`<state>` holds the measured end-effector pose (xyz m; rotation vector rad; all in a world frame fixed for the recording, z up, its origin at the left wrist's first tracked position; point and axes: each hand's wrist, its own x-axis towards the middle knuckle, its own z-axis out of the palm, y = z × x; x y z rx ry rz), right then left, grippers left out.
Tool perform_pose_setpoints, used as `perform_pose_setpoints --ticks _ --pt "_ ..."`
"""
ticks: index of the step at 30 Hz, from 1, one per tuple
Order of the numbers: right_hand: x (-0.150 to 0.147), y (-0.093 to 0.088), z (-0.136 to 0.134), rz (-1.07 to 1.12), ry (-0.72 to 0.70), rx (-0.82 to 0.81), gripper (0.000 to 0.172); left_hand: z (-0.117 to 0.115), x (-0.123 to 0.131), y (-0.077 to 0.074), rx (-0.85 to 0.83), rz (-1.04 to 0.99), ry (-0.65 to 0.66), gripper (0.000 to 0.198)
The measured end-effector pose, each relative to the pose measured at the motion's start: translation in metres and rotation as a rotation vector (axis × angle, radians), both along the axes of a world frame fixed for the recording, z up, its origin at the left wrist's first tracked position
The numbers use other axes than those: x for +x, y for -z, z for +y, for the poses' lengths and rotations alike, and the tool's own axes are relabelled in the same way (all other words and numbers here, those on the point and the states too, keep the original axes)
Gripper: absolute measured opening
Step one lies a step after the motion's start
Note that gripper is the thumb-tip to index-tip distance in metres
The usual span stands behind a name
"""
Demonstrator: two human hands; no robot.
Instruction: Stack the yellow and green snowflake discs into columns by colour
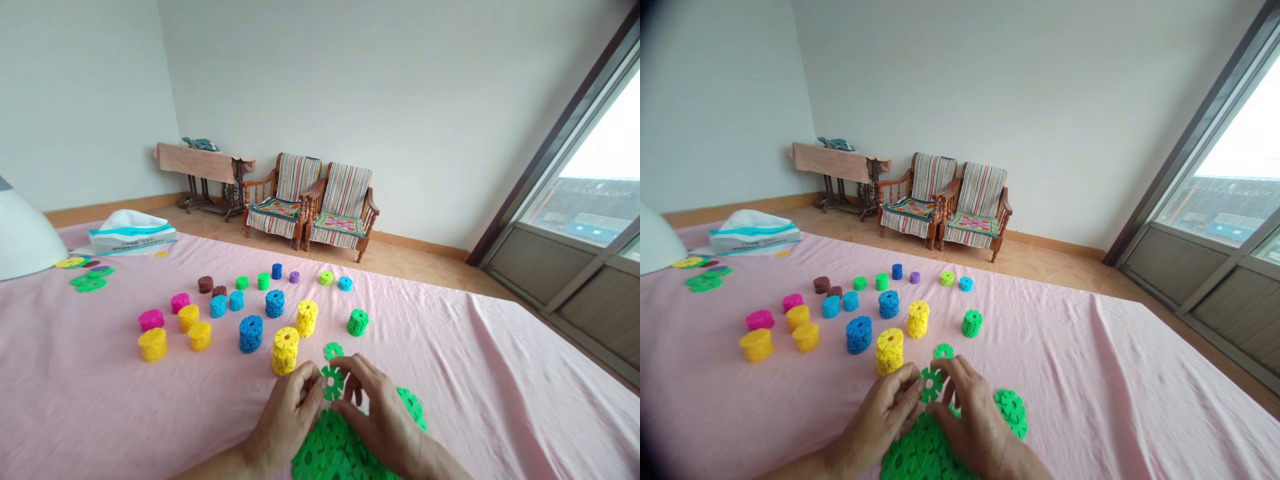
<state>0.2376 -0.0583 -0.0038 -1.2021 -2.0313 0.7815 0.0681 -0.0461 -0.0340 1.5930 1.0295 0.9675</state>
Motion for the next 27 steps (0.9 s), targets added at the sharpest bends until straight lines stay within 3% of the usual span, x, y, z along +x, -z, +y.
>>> perform_pose_setpoints --ticks 5,11,16,27 --pt "-0.003 0.001 0.001 -0.021 0.022 0.024 0.039 -0.001 0.0 -0.001 -0.148 -0.094 0.03 0.038" --pt "0.006 0.017 0.04 -0.029 0.323 0.104 0.028 0.0 -0.001 -0.005 -0.085 -0.002 -0.012 0.037" --pt "0.004 0.032 0.062 -0.134 0.351 0.104 0.029 0.0 0.0 -0.004 -0.059 0.014 -0.01 0.037" --pt "0.001 0.036 0.062 -0.225 0.392 0.078 0.03 0.0 0.0 -0.003 -0.067 0.008 -0.018 0.036"
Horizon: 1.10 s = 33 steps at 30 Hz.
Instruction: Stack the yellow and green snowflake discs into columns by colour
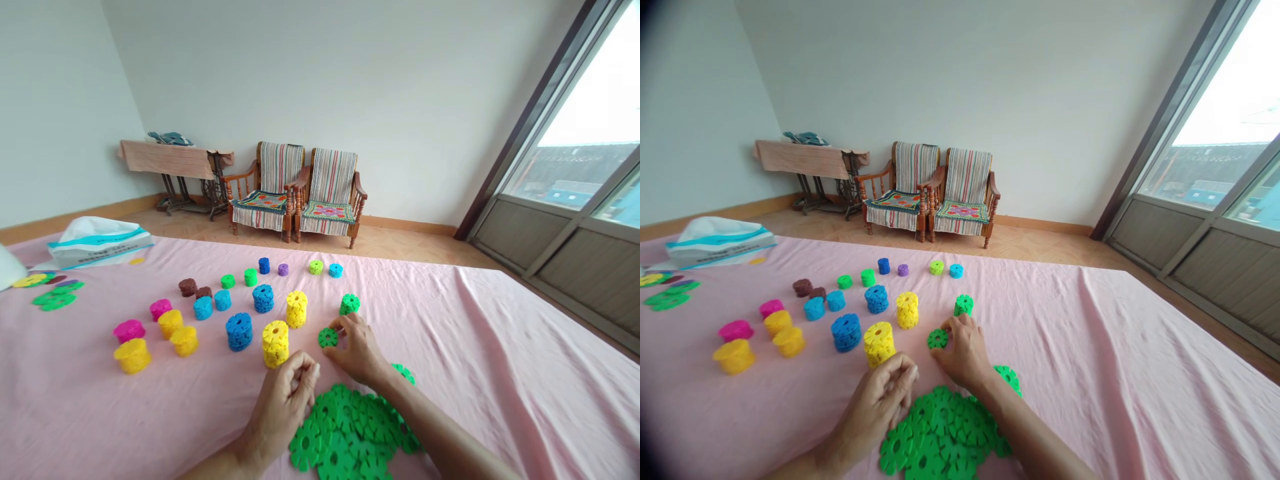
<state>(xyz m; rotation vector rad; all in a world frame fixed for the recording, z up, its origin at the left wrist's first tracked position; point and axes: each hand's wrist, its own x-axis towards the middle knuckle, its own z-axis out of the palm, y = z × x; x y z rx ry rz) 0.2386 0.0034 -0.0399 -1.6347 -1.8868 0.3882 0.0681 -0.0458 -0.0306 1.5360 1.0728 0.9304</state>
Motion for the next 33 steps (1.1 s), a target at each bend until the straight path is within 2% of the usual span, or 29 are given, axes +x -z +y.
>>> perform_pose_setpoints --ticks 3,5,7,8,10,12,14,17,23,28,30,33 --pt "0.002 -0.003 -0.002 0.04 -0.005 0.013 0.034 0.001 -0.001 0.004 0.013 -0.004 0.0 0.034" --pt "0.007 -0.011 -0.007 0.09 -0.036 0.0 0.027 0.002 -0.002 0.006 0.027 -0.002 -0.021 0.032" --pt "0.012 -0.025 -0.017 0.129 -0.157 -0.071 0.014 0.003 -0.003 0.007 0.026 -0.002 -0.049 0.03" --pt "0.016 -0.033 -0.023 0.131 -0.261 -0.13 0.01 0.003 -0.003 0.006 0.021 -0.007 -0.061 0.029" --pt "0.02 -0.047 -0.035 0.107 -0.476 -0.23 0.022 0.003 -0.002 0.003 0.01 -0.019 -0.079 0.029" --pt "0.021 -0.058 -0.045 0.061 -0.607 -0.273 0.035 0.003 -0.002 0.0 0.002 -0.027 -0.088 0.028" --pt "0.019 -0.064 -0.051 0.013 -0.668 -0.262 0.042 0.003 -0.001 -0.003 -0.006 -0.029 -0.082 0.027" --pt "0.013 -0.064 -0.053 -0.036 -0.712 -0.219 0.044 0.003 -0.001 -0.005 -0.006 -0.032 -0.068 0.027" --pt "0.007 -0.058 -0.053 -0.008 -0.676 -0.191 0.032 0.003 -0.001 -0.001 -0.027 -0.052 -0.054 0.027" --pt "0.013 -0.058 -0.048 -0.018 -0.583 -0.179 0.034 0.004 -0.001 0.002 -0.032 -0.059 -0.09 0.028" --pt "0.015 -0.054 -0.04 0.021 -0.504 -0.154 0.033 0.005 -0.001 0.003 -0.038 -0.077 -0.102 0.028" --pt "0.013 -0.041 -0.023 0.081 -0.28 -0.082 0.027 0.005 -0.002 0.004 -0.035 -0.066 -0.099 0.028"
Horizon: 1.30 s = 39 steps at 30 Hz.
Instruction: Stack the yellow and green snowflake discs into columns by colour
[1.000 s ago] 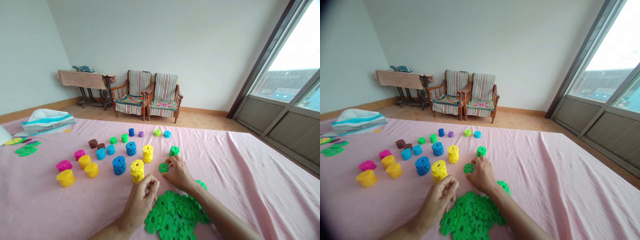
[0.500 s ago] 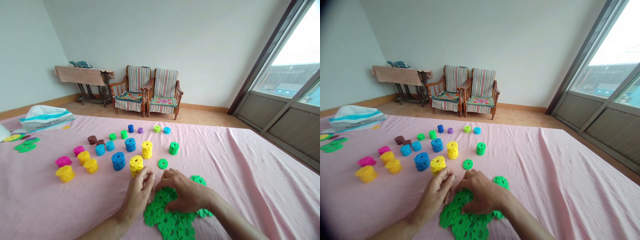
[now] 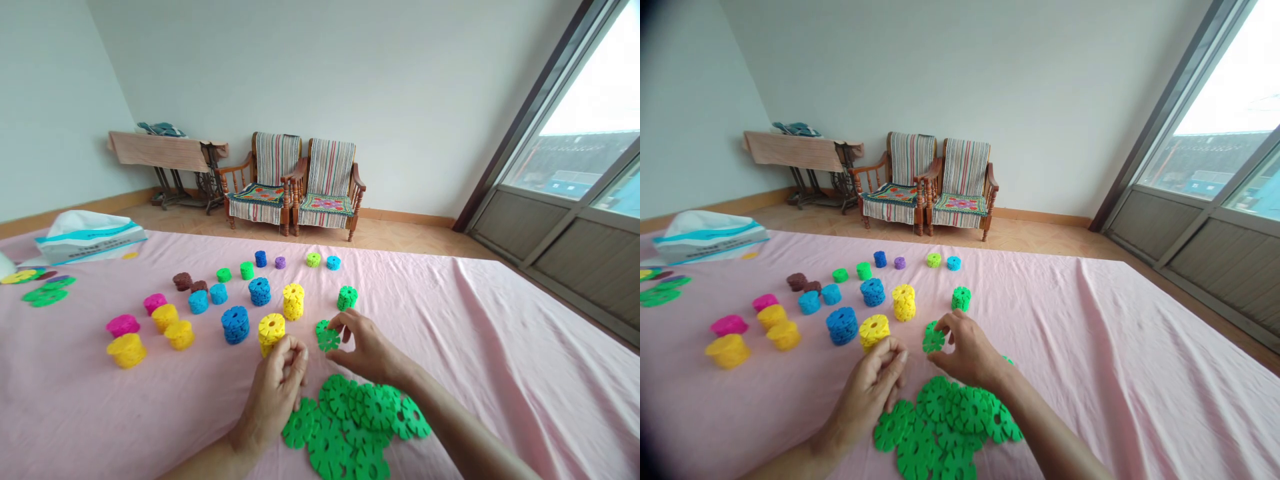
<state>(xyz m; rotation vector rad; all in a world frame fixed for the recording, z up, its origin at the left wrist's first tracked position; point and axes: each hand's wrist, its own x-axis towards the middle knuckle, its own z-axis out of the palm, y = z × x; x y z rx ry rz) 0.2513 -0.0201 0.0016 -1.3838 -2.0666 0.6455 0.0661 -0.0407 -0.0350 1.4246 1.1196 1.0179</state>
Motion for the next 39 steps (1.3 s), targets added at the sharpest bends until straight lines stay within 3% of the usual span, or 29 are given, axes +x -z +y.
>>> perform_pose_setpoints --ticks 4,9,22,26,29,31,33,39 --pt "-0.009 0.02 0.017 -0.008 0.176 0.096 0.024 -0.001 -0.001 0.001 0.025 0.039 0.028 0.029" --pt "-0.013 0.031 0.022 -0.039 0.189 0.104 0.02 -0.001 0.0 0.002 0.064 0.055 0.039 0.027" --pt "-0.013 0.035 0.021 -0.101 0.189 0.119 0.025 -0.005 -0.002 -0.001 0.171 0.159 0.088 0.017" --pt "-0.005 0.022 0.016 -0.054 0.16 0.075 0.026 -0.004 -0.002 -0.001 0.188 0.181 0.086 0.017" --pt "0.007 -0.002 0.0 -0.095 -0.02 -0.06 0.015 -0.002 -0.001 -0.001 0.183 0.187 0.089 0.017" --pt "0.012 -0.018 -0.015 -0.166 -0.181 -0.147 0.027 -0.002 0.0 -0.001 0.18 0.188 0.092 0.018" --pt "0.013 -0.028 -0.029 -0.252 -0.238 -0.164 0.039 -0.002 0.0 -0.001 0.186 0.194 0.094 0.019" --pt "0.003 -0.022 -0.052 -0.394 -0.188 -0.076 0.042 -0.003 0.0 -0.001 0.201 0.231 0.09 0.02"
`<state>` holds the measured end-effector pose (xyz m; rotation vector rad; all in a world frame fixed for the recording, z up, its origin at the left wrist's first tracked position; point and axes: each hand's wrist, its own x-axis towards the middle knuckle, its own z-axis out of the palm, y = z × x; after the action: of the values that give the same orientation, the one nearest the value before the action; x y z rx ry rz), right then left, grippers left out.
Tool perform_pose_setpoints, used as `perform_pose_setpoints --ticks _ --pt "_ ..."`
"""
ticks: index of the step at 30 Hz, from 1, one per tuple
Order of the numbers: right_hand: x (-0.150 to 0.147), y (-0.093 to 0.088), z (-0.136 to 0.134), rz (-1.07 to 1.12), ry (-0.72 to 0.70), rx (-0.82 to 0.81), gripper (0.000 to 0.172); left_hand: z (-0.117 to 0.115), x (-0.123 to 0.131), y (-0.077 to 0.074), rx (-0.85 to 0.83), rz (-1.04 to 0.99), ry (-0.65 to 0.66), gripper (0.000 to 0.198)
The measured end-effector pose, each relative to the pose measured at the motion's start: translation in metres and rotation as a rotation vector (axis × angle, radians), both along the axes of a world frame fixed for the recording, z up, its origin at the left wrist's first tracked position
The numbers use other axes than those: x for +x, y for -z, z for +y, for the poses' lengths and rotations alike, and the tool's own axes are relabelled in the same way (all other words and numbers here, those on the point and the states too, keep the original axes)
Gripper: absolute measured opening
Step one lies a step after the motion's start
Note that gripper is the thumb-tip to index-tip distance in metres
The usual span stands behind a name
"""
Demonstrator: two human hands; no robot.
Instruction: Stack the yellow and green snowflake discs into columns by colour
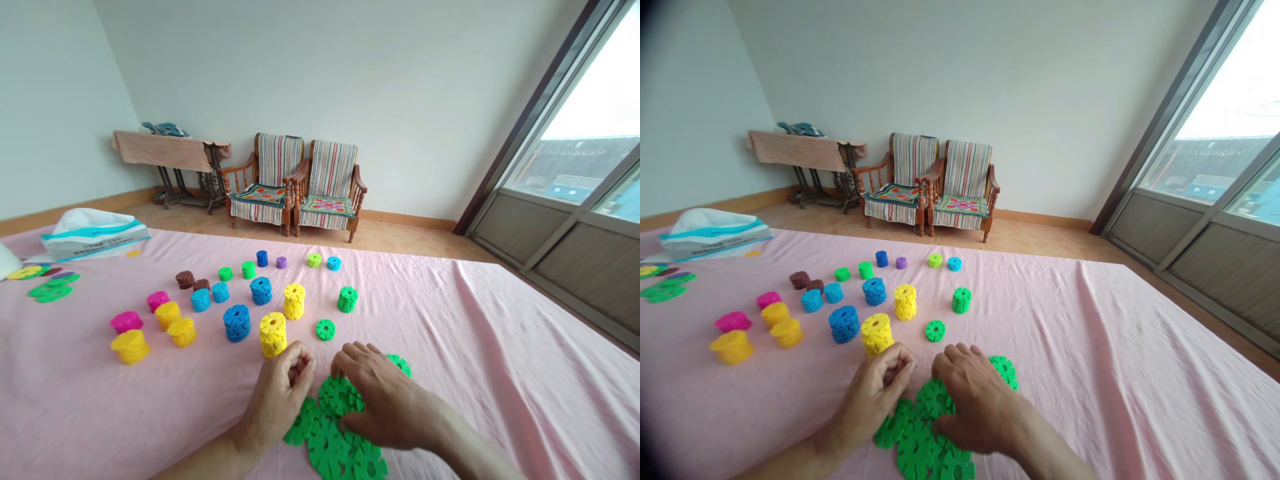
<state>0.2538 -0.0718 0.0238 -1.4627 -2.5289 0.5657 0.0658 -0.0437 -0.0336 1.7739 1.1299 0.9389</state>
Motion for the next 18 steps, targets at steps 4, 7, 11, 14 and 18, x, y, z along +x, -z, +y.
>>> perform_pose_setpoints --ticks 4,7,11,14,18 --pt "-0.001 0.002 -0.002 0.003 0.009 0.009 0.035 0.0 0.001 -0.001 0.001 -0.003 -0.013 0.02" --pt "0.001 -0.003 0.003 0.081 0.026 -0.012 0.032 0.0 0.001 -0.002 -0.016 -0.028 -0.005 0.02" --pt "0.003 0.001 0.024 0.295 0.08 -0.018 0.03 -0.001 0.001 -0.002 -0.034 -0.046 0.002 0.019" --pt "-0.002 0.018 0.045 0.384 0.181 0.135 0.025 0.0 0.001 0.0 -0.02 -0.046 0.001 0.017" --pt "-0.012 0.046 0.067 0.4 0.281 0.267 0.027 0.001 0.0 0.003 -0.004 -0.04 -0.001 0.019"
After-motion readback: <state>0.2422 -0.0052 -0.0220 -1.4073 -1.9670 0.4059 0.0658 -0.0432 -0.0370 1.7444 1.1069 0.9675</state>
